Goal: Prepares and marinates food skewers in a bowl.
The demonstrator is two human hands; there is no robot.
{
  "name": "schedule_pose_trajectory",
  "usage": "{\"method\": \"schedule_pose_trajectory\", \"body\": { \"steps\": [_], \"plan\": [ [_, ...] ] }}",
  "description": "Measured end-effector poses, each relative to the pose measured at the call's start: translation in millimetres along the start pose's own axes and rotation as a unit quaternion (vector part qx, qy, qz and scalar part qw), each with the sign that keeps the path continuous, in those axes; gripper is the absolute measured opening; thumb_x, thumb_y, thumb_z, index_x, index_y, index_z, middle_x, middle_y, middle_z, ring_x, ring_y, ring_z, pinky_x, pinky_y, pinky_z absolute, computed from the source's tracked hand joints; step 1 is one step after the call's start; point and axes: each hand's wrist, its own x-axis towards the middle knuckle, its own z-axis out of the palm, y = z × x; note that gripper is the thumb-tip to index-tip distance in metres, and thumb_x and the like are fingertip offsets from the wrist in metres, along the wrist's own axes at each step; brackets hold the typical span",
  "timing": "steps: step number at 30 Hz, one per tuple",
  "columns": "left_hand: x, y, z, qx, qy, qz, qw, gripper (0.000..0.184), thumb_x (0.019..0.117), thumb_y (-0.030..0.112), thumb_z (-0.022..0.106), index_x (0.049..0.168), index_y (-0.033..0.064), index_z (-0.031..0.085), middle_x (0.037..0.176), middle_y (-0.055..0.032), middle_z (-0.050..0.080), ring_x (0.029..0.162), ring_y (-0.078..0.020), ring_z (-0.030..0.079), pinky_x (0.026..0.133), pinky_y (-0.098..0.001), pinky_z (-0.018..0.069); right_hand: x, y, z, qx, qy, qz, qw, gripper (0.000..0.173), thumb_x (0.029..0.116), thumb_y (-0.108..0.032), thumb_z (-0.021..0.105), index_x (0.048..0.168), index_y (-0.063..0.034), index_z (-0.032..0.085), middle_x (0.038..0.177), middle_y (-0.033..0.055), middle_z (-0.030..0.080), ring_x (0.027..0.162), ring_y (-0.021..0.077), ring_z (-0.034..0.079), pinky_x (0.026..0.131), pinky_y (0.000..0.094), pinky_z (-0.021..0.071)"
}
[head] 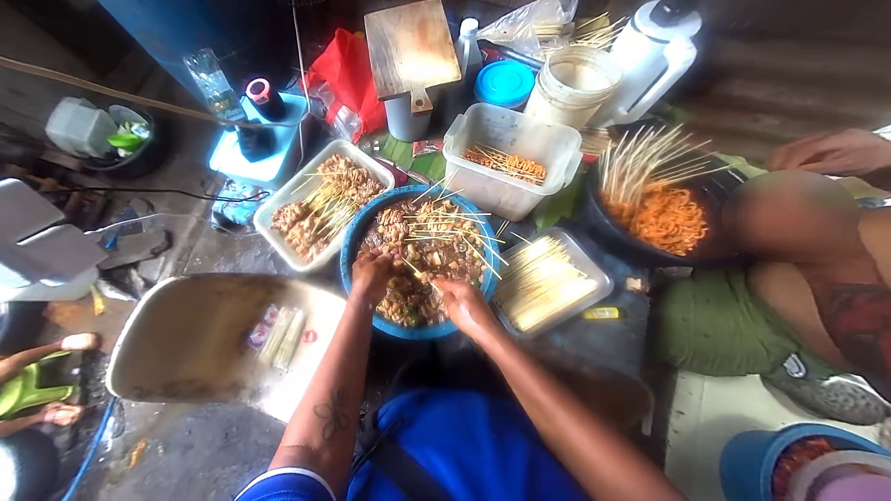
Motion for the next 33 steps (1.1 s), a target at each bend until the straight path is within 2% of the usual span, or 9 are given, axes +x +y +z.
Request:
{"method": "schedule_pose_trajectory", "body": {
  "steps": [4, 6, 9, 12, 16, 20, 24, 29, 33],
  "plan": [
    [-1, -3, -1, -0.015, 0.018, -0.007, 1.0, 0.017, 0.106, 0.001, 0.046, 0.119, -0.0011, 0.056, 0.09, -0.0061, 0.064, 0.069, -0.0097, 0.062, 0.065, -0.0235, 0.0552, -1, 3, -1, -0.012, -0.007, 0.006, 1.0, 0.039, 0.1096, -0.009, 0.04, 0.141, -0.0078, 0.064, 0.109, 0.0211, 0.072, 0.093, 0.0327, 0.069, 0.092, 0.0501, 0.0523],
    [-6, -1, 3, -0.003, 0.034, -0.024, 0.999, 0.015, 0.1069, 0.005, 0.047, 0.117, 0.0003, 0.058, 0.084, -0.0042, 0.064, 0.057, -0.005, 0.055, 0.052, -0.0175, 0.0474, -3, 3, -1, -0.028, -0.017, -0.001, 0.999, 0.039, 0.11, -0.01, 0.041, 0.141, -0.0082, 0.064, 0.117, 0.0203, 0.072, 0.104, 0.0331, 0.069, 0.098, 0.0505, 0.0506],
    [-8, -1, 9, 0.001, 0.042, -0.045, 0.998, 0.013, 0.1077, 0.007, 0.047, 0.116, 0.0022, 0.056, 0.082, -0.0034, 0.063, 0.051, -0.0028, 0.049, 0.045, -0.0155, 0.041, -4, -1, 1, -0.049, -0.034, -0.015, 0.998, 0.038, 0.1107, -0.012, 0.041, 0.142, -0.0095, 0.063, 0.131, 0.0184, 0.068, 0.123, 0.0337, 0.064, 0.109, 0.0515, 0.0456],
    [-10, -5, 15, 0.019, 0.042, -0.047, 0.998, 0.012, 0.1064, 0.005, 0.048, 0.114, 0.0018, 0.057, 0.079, -0.0032, 0.062, 0.05, -0.0036, 0.049, 0.045, -0.0164, 0.0409, -4, 1, 4, -0.037, -0.03, -0.03, 0.998, 0.039, 0.1105, -0.011, 0.041, 0.142, -0.008, 0.063, 0.128, 0.0205, 0.069, 0.119, 0.0353, 0.066, 0.107, 0.0524, 0.0468],
    [-10, -12, 12, 0.043, 0.03, -0.045, 0.998, 0.019, 0.107, 0.005, 0.044, 0.12, 0.0015, 0.058, 0.086, -0.0059, 0.065, 0.057, -0.0078, 0.055, 0.05, -0.021, 0.046, -1, 7, 8, 0.004, -0.016, -0.03, 0.999, 0.039, 0.1102, -0.009, 0.04, 0.141, -0.0056, 0.063, 0.118, 0.0221, 0.071, 0.103, 0.0343, 0.069, 0.098, 0.0505, 0.0513],
    [-11, -25, 5, 0.128, -0.001, 0.023, 0.991, 0.025, 0.1048, 0.0, 0.046, 0.126, -0.0052, 0.057, 0.099, -0.0112, 0.064, 0.072, -0.0121, 0.06, 0.066, -0.027, 0.0529, 1, 8, 7, 0.012, -0.026, -0.015, 0.999, 0.038, 0.1099, -0.009, 0.04, 0.141, -0.0045, 0.063, 0.12, 0.022, 0.07, 0.101, 0.0332, 0.069, 0.097, 0.0496, 0.0518],
    [-15, -33, -5, 0.358, -0.032, 0.17, 0.918, 0.025, 0.107, 0.004, 0.046, 0.119, -0.0031, 0.068, 0.091, -0.0124, 0.07, 0.074, -0.0153, 0.065, 0.074, -0.0346, 0.0565, -1, 5, 7, -0.008, -0.036, -0.009, 0.999, 0.038, 0.11, -0.009, 0.041, 0.141, -0.004, 0.062, 0.126, 0.0225, 0.068, 0.109, 0.0347, 0.068, 0.101, 0.0506, 0.0504],
    [-30, -42, -3, 0.478, 0.005, 0.231, 0.847, 0.028, 0.1062, 0.005, 0.048, 0.118, 0.0008, 0.072, 0.095, -0.0188, 0.074, 0.086, -0.0317, 0.072, 0.086, -0.0525, 0.0554, -7, 9, 24, 0.05, -0.026, 0.012, 0.998, 0.037, 0.1099, -0.008, 0.042, 0.139, -0.0029, 0.063, 0.103, 0.0216, 0.069, 0.08, 0.0292, 0.064, 0.082, 0.0462, 0.053],
    [-41, -53, 3, 0.512, -0.005, 0.218, 0.831, 0.029, 0.1058, 0.005, 0.047, 0.12, -0.0015, 0.071, 0.105, -0.0244, 0.073, 0.099, -0.0407, 0.071, 0.093, -0.0594, 0.0522, -5, 12, 32, 0.052, -0.01, 0.025, 0.998, 0.037, 0.1094, -0.007, 0.041, 0.138, -0.0032, 0.064, 0.108, 0.0212, 0.07, 0.087, 0.0296, 0.066, 0.087, 0.0465, 0.0526]
  ]
}}
